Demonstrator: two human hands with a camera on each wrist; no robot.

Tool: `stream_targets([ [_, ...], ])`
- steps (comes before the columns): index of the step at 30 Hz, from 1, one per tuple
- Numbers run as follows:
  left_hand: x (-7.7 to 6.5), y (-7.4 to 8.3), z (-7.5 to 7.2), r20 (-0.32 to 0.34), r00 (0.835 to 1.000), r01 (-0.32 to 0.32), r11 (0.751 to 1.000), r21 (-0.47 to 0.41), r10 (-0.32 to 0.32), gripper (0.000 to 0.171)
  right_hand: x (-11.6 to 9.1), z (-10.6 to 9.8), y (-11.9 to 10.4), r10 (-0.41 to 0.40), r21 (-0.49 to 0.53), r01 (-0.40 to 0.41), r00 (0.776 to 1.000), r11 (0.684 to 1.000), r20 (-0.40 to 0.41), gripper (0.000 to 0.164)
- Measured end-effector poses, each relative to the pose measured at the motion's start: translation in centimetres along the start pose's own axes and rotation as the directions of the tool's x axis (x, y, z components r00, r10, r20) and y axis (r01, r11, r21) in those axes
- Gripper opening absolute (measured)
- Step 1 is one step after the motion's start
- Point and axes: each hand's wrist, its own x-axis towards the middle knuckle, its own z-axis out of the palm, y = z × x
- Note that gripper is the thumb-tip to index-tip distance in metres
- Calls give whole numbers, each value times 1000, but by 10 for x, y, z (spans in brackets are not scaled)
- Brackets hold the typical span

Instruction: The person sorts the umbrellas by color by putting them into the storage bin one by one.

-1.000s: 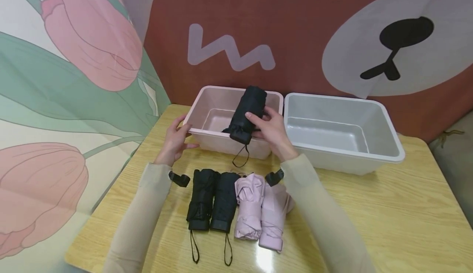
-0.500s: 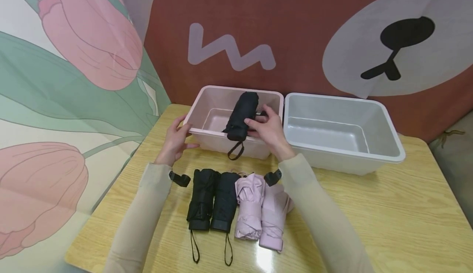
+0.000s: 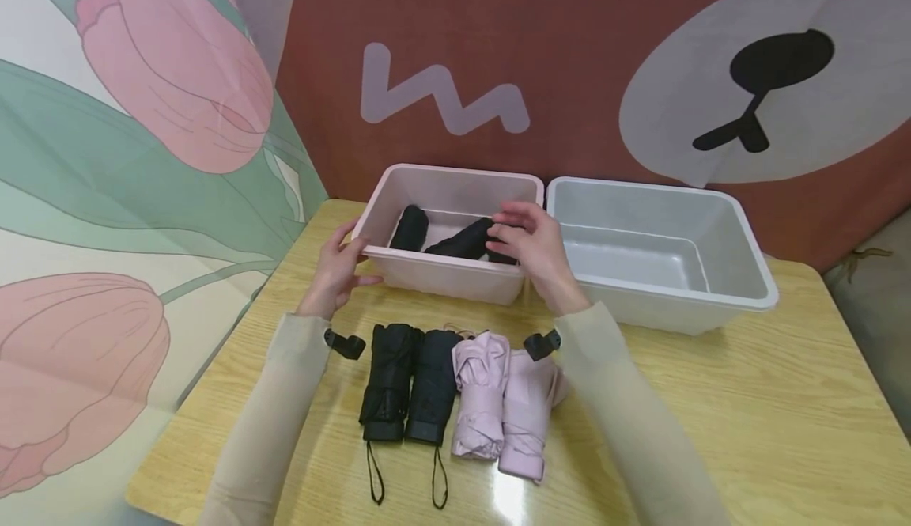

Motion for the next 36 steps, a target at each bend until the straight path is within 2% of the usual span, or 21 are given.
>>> stream_targets([
  [8,-2,2,2,-14,1000,15,999,28,-15,53,-16,-14,-17,-90,-169,90,996,981,10,33],
  [15,0,2,2,-19,1000,14,999,43,-13,52,-38,-31,-37,-200,-332,204,979,921,47,34],
  [17,0,3,2,-21,1000,13,999,48,-12,52,-45,-36,-44,-235,-342,237,971,910,47,34],
  [22,-1,4,4,-20,1000,7,997,71,-6,53,-64,-51,-59,-305,-303,297,952,905,22,29],
  [25,-1,5,4,-18,1000,-2,997,78,4,53,-75,-58,-64,-327,-287,315,945,905,8,28],
  [30,0,3,2,-13,1000,-22,997,80,23,52,-91,-67,-64,-327,-348,308,945,885,5,27],
  [34,1,3,-1,-6,1000,-23,996,90,24,52,-103,-73,-56,-306,-434,279,952,857,6,28],
  [36,1,3,0,4,1000,-24,996,91,24,53,-110,-79,-49,-290,-497,261,957,828,20,31],
])
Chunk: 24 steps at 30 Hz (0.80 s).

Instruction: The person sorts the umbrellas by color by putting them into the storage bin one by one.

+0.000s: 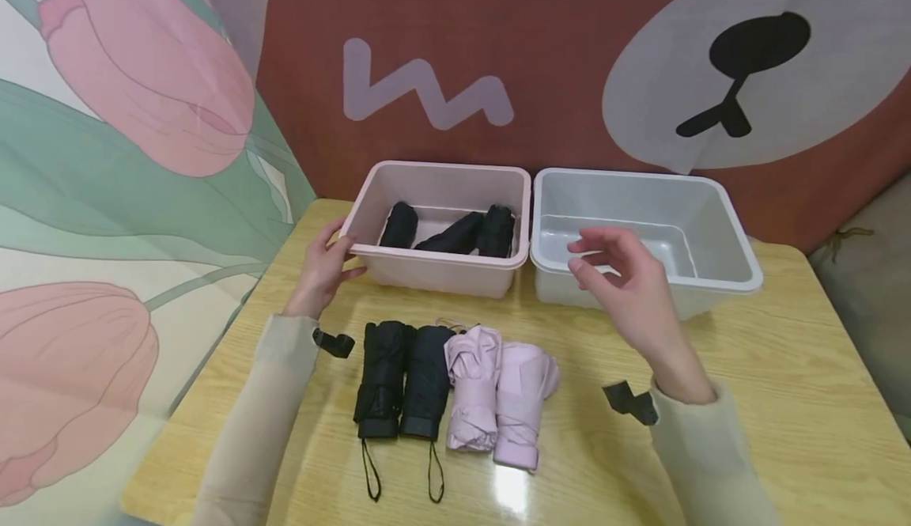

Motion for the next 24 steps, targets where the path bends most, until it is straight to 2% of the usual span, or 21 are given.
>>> stream_targets([
  [5,-1,0,1,3,1000,-4,1000,-7,4,54,-21,-4,26,28,-178,-13,996,984,82,34],
  [12,0,-1,1,-9,1000,7,1000,-18,-7,54,-48,11,59,120,-320,-52,974,946,195,40],
  [16,1,-1,1,-8,1000,18,1000,-24,-18,55,-62,30,72,144,-433,-23,958,901,247,49],
  [18,0,-1,1,-7,1000,25,999,-28,-25,55,-70,41,77,170,-497,-20,951,868,259,56],
  [21,0,1,2,-9,999,33,999,-23,-33,55,-81,56,81,234,-561,-51,937,826,259,61],
  [24,0,3,3,-5,999,40,999,-11,-40,54,-89,67,81,264,-586,-68,930,807,256,64],
])
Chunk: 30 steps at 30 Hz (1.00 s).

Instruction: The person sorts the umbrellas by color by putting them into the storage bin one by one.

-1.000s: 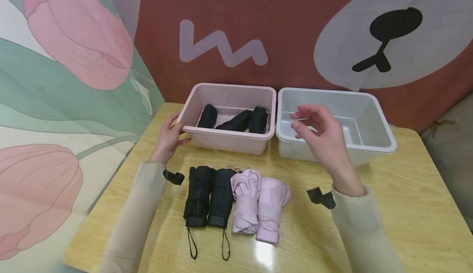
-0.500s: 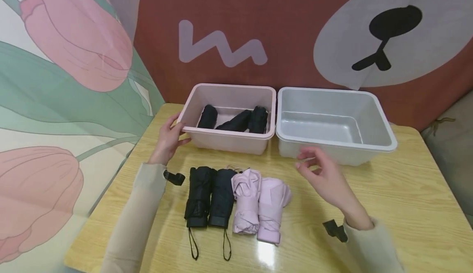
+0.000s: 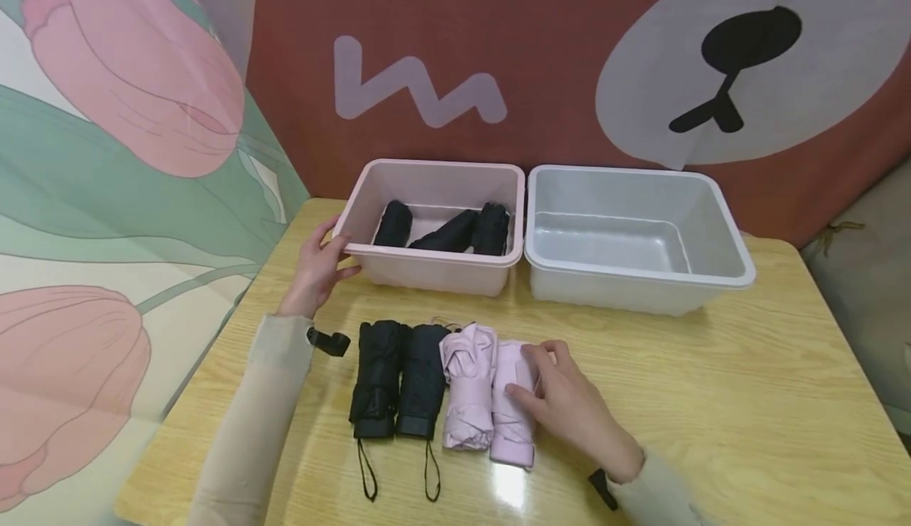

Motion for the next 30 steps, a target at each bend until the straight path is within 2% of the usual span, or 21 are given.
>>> stream_targets([
  [10,0,2,1,6,1000,11,1000,-7,-11,54,-8,16,-19,52,-62,-47,996,997,72,97],
  [18,3,0,2,0,1000,10,999,-47,-10,54,-8,15,-19,69,-134,-57,994,989,89,99],
  [23,4,-1,2,-3,1000,12,999,-48,-12,54,-5,5,-9,68,-130,-51,989,990,131,105],
  [30,2,-3,1,-9,1000,9,999,-50,-9,54,-3,-8,-2,93,-214,-62,986,975,138,105],
])
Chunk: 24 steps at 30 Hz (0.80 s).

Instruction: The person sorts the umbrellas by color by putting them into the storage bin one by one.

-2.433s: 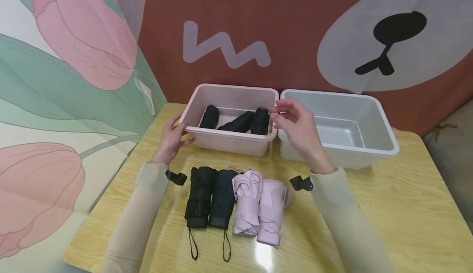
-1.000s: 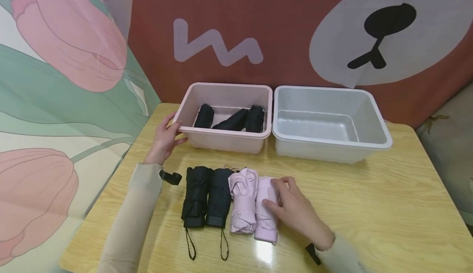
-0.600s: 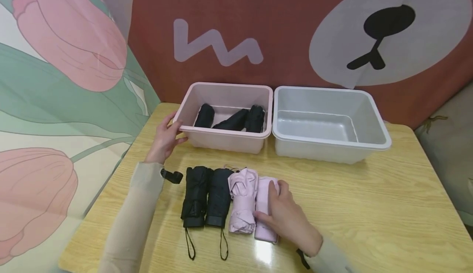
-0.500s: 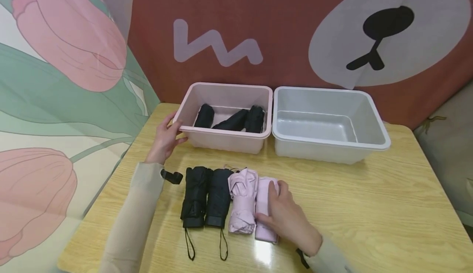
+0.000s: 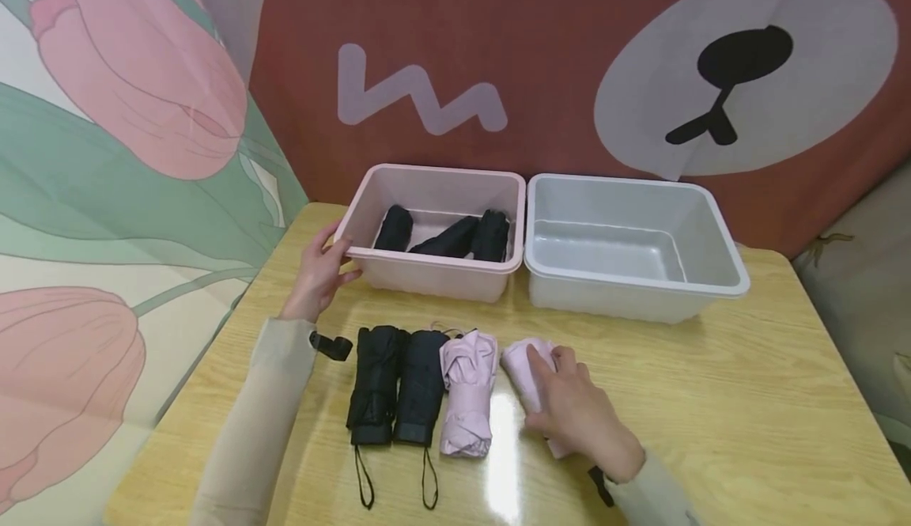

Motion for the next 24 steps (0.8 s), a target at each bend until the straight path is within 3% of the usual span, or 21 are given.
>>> stream_targets([
  [11,0,1,0,-4,1000,16,1000,5,-16,53,5,3,-1,14,8,-14,1000,1000,-20,96],
  [21,0,1,0,-6,1000,-1,1000,7,1,54,7,-3,9,52,95,-56,998,994,45,95],
  [24,1,1,0,-7,1000,1,1000,6,-1,55,8,-5,13,64,177,-73,996,982,59,95],
])
